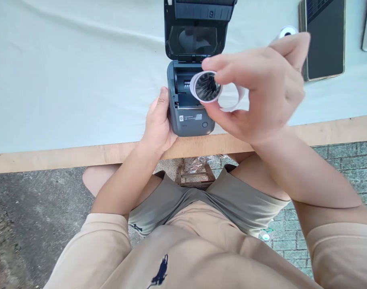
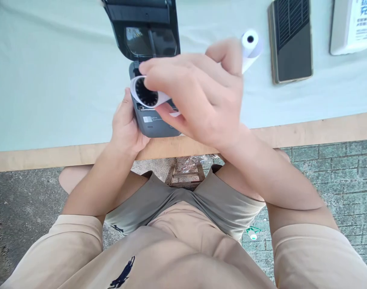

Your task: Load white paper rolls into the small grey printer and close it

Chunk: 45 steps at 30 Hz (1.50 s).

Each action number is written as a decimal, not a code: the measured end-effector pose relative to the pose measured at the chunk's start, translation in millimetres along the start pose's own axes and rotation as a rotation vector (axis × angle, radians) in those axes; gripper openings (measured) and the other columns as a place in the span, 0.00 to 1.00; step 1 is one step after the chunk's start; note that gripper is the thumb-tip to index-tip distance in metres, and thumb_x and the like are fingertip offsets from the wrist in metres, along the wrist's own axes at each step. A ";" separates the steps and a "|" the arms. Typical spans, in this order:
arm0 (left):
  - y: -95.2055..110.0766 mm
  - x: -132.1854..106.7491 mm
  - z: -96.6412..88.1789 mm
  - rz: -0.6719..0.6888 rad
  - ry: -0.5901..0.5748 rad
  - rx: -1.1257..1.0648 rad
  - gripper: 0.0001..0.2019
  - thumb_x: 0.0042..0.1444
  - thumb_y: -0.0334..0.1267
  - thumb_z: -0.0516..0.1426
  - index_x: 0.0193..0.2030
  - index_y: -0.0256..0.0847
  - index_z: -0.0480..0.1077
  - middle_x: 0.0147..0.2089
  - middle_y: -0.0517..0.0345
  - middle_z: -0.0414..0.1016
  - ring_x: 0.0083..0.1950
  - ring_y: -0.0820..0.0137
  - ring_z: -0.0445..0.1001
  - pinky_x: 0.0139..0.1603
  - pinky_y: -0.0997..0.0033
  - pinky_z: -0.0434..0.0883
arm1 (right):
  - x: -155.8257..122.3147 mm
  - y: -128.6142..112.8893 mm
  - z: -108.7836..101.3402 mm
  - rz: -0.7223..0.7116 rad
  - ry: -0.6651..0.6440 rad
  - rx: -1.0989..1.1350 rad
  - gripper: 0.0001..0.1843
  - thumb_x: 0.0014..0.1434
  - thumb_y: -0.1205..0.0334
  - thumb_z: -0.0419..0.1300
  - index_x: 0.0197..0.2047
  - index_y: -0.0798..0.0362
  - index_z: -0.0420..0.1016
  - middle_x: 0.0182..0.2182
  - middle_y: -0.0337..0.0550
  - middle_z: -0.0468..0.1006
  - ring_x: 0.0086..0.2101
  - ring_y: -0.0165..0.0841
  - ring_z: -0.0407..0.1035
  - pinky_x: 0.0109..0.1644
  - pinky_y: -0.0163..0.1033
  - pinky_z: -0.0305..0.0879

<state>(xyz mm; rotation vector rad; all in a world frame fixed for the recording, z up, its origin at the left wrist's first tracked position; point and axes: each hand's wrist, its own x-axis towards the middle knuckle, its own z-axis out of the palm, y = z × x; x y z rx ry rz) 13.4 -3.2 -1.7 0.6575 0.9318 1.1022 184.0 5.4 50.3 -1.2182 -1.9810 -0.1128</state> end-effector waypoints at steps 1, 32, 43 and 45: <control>0.4 -0.1 0.3 -0.002 0.012 0.005 0.21 0.64 0.56 0.47 0.44 0.44 0.73 0.51 0.56 0.79 0.68 0.60 0.69 0.67 0.58 0.70 | -1.0 -1.9 4.2 -0.109 0.068 0.002 0.09 0.62 0.52 0.56 0.43 0.44 0.71 0.37 0.36 0.81 0.31 0.34 0.73 0.42 0.46 0.56; -2.1 -0.5 -2.7 0.018 -0.017 -0.020 0.19 0.65 0.54 0.48 0.42 0.43 0.74 0.42 0.61 0.81 0.58 0.65 0.78 0.62 0.62 0.74 | 29.2 -21.4 -6.5 -0.004 -0.624 -0.396 0.11 0.58 0.70 0.50 0.39 0.47 0.68 0.33 0.37 0.77 0.34 0.37 0.70 0.39 0.44 0.52; 2.5 -2.3 3.1 -0.017 -0.002 -0.029 0.20 0.65 0.55 0.47 0.41 0.42 0.71 0.46 0.52 0.79 0.70 0.57 0.65 0.66 0.53 0.70 | -9.2 -16.9 -8.0 -0.339 -0.321 -0.184 0.11 0.66 0.68 0.52 0.31 0.49 0.67 0.35 0.30 0.80 0.33 0.29 0.68 0.38 0.42 0.50; 1.8 -1.7 3.0 -0.007 0.018 -0.002 0.22 0.63 0.58 0.48 0.42 0.42 0.72 0.48 0.51 0.79 0.71 0.56 0.63 0.66 0.54 0.71 | -14.5 -13.9 -7.6 -0.320 -0.335 -0.114 0.10 0.66 0.70 0.52 0.33 0.49 0.67 0.37 0.31 0.80 0.35 0.29 0.69 0.39 0.42 0.52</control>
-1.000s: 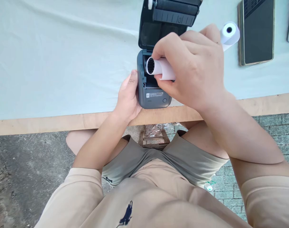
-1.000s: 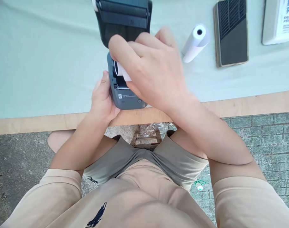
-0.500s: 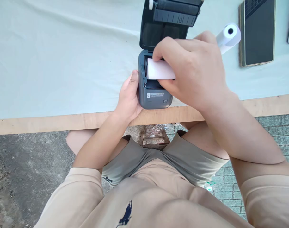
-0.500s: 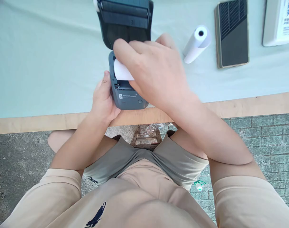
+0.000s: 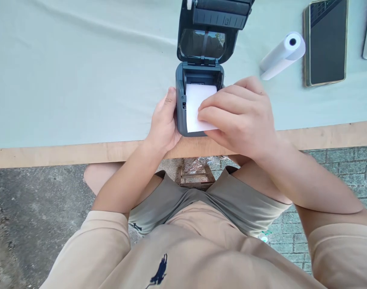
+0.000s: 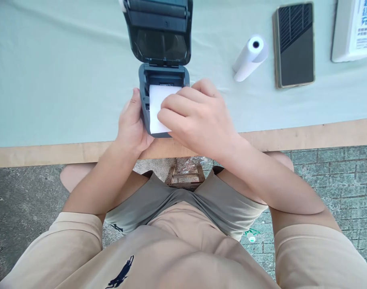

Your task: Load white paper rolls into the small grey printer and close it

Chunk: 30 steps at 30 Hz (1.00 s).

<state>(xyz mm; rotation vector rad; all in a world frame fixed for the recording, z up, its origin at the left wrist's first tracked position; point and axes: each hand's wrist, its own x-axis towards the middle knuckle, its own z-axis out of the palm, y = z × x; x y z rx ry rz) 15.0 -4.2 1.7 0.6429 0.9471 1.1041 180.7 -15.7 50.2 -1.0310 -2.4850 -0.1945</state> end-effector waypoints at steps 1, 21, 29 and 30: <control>-0.4 0.4 -0.4 0.003 -0.003 -0.004 0.22 0.63 0.58 0.48 0.42 0.43 0.72 0.48 0.51 0.79 0.71 0.57 0.63 0.66 0.55 0.71 | -2.5 0.6 1.3 0.005 0.001 0.033 0.09 0.65 0.70 0.52 0.34 0.49 0.67 0.38 0.31 0.80 0.37 0.30 0.70 0.40 0.42 0.52; 0.3 -2.3 -11.3 0.031 -0.234 -0.060 0.21 0.45 0.35 0.66 0.47 0.45 0.69 0.43 0.60 0.80 0.64 0.56 0.73 0.61 0.57 0.76 | -13.5 1.4 14.2 -0.013 0.109 0.073 0.04 0.63 0.59 0.58 0.40 0.47 0.66 0.41 0.28 0.81 0.44 0.29 0.73 0.43 0.43 0.59; -6.5 6.1 -15.7 0.001 -0.209 -0.032 0.28 0.34 0.38 0.71 0.44 0.44 0.68 0.46 0.56 0.81 0.63 0.50 0.73 0.44 0.62 0.82 | -1.3 39.1 0.8 0.144 0.421 0.349 0.10 0.66 0.58 0.55 0.49 0.48 0.70 0.46 0.40 0.75 0.49 0.37 0.71 0.50 0.45 0.68; -6.4 6.3 -16.1 0.004 -0.218 -0.027 0.28 0.34 0.38 0.71 0.45 0.44 0.68 0.46 0.56 0.81 0.62 0.50 0.74 0.41 0.64 0.82 | 2.6 44.7 -0.9 0.247 0.436 0.396 0.12 0.67 0.55 0.54 0.51 0.48 0.70 0.48 0.41 0.74 0.52 0.37 0.70 0.51 0.44 0.68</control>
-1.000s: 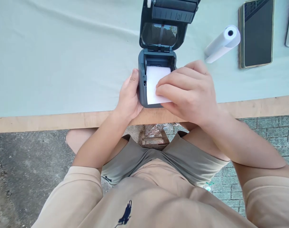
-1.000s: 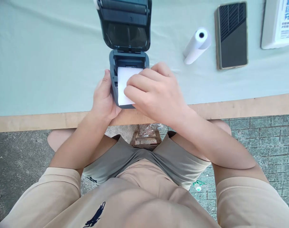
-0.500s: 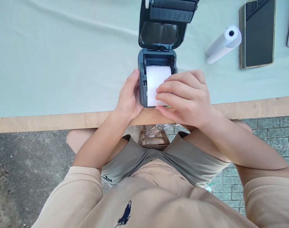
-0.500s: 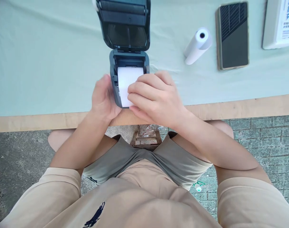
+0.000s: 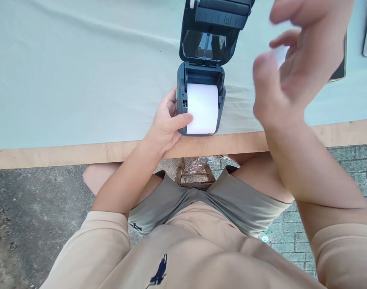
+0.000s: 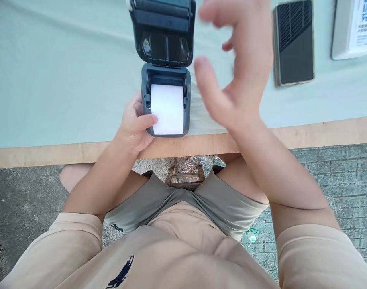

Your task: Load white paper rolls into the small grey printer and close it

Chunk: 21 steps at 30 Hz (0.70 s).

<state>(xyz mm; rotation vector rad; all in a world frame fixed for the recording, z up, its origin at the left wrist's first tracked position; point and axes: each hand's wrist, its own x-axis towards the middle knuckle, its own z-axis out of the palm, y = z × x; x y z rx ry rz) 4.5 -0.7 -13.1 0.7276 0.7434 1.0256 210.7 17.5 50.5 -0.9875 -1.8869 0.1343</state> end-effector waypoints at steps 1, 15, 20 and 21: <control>0.3 -0.2 -0.3 -0.001 -0.010 0.008 0.28 0.34 0.38 0.71 0.45 0.44 0.68 0.46 0.56 0.81 0.61 0.51 0.75 0.40 0.66 0.81 | 5.2 3.0 -0.1 0.100 0.003 0.045 0.14 0.68 0.51 0.53 0.53 0.47 0.69 0.50 0.40 0.73 0.54 0.37 0.69 0.51 0.43 0.68; 3.0 -3.4 0.7 0.015 -0.066 0.020 0.24 0.40 0.38 0.70 0.46 0.43 0.70 0.46 0.56 0.81 0.57 0.54 0.78 0.38 0.68 0.81 | -14.7 -4.5 23.4 0.331 -0.291 0.308 0.17 0.60 0.45 0.61 0.47 0.45 0.67 0.48 0.43 0.71 0.52 0.39 0.68 0.49 0.46 0.73; 4.8 -5.7 2.2 0.012 -0.054 0.009 0.26 0.40 0.40 0.71 0.47 0.43 0.70 0.47 0.56 0.80 0.61 0.52 0.75 0.47 0.64 0.81 | -23.3 3.0 28.9 0.585 -0.378 0.498 0.32 0.55 0.37 0.63 0.57 0.41 0.60 0.52 0.41 0.68 0.48 0.35 0.71 0.44 0.40 0.75; 5.3 -6.2 2.9 0.012 -0.054 0.001 0.26 0.41 0.41 0.71 0.47 0.43 0.70 0.48 0.56 0.80 0.62 0.53 0.74 0.50 0.63 0.80 | -24.3 3.3 29.6 0.606 -0.406 0.518 0.34 0.55 0.37 0.63 0.58 0.41 0.59 0.50 0.41 0.69 0.47 0.35 0.71 0.43 0.39 0.74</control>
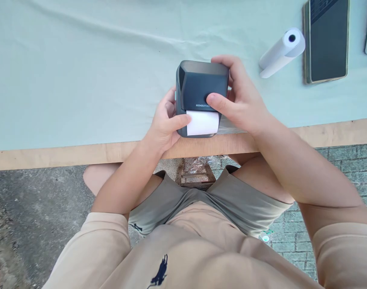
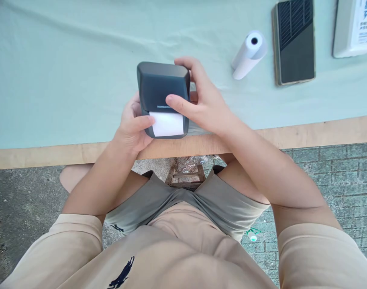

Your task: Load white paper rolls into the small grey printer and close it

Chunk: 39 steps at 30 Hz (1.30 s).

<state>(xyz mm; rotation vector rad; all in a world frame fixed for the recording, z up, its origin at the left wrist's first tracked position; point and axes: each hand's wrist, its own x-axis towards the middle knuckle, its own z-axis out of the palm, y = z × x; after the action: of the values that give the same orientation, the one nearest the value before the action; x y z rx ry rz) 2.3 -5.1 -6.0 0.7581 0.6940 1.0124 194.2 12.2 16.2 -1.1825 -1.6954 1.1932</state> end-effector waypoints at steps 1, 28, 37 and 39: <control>0.5 -0.3 0.9 0.001 -0.002 -0.013 0.25 0.43 0.43 0.70 0.48 0.43 0.70 0.47 0.56 0.80 0.63 0.53 0.73 0.52 0.62 0.80 | -0.4 0.4 0.5 0.014 -0.022 0.011 0.34 0.55 0.37 0.63 0.59 0.41 0.58 0.47 0.40 0.70 0.46 0.34 0.71 0.43 0.38 0.74; 0.7 -1.1 7.3 0.021 0.028 -0.020 0.16 0.55 0.47 0.62 0.47 0.43 0.71 0.42 0.59 0.79 0.69 0.58 0.67 0.65 0.59 0.73 | -3.6 5.1 6.3 -0.090 -0.058 -0.021 0.44 0.52 0.43 0.67 0.64 0.38 0.48 0.60 0.45 0.63 0.49 0.39 0.70 0.49 0.45 0.75; 5.9 -0.1 18.8 -0.004 0.149 0.020 0.23 0.59 0.61 0.53 0.46 0.43 0.73 0.54 0.53 0.76 0.72 0.53 0.61 0.66 0.52 0.70 | -12.7 -6.8 17.5 -0.197 -0.025 -0.247 0.53 0.48 0.45 0.68 0.68 0.36 0.41 0.69 0.45 0.49 0.65 0.49 0.53 0.68 0.60 0.61; 4.6 1.2 19.1 -0.011 0.184 0.022 0.25 0.61 0.62 0.49 0.46 0.43 0.73 0.54 0.52 0.76 0.72 0.53 0.60 0.65 0.52 0.70 | -12.6 -5.4 18.3 -0.225 -0.019 -0.245 0.52 0.47 0.45 0.68 0.67 0.36 0.42 0.68 0.46 0.50 0.65 0.50 0.52 0.67 0.61 0.60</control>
<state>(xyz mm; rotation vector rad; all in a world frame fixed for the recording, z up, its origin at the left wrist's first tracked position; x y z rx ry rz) 15.8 -6.9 8.1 0.6845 0.8683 1.0750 179.8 -5.6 15.2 -1.0883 -1.9736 0.8818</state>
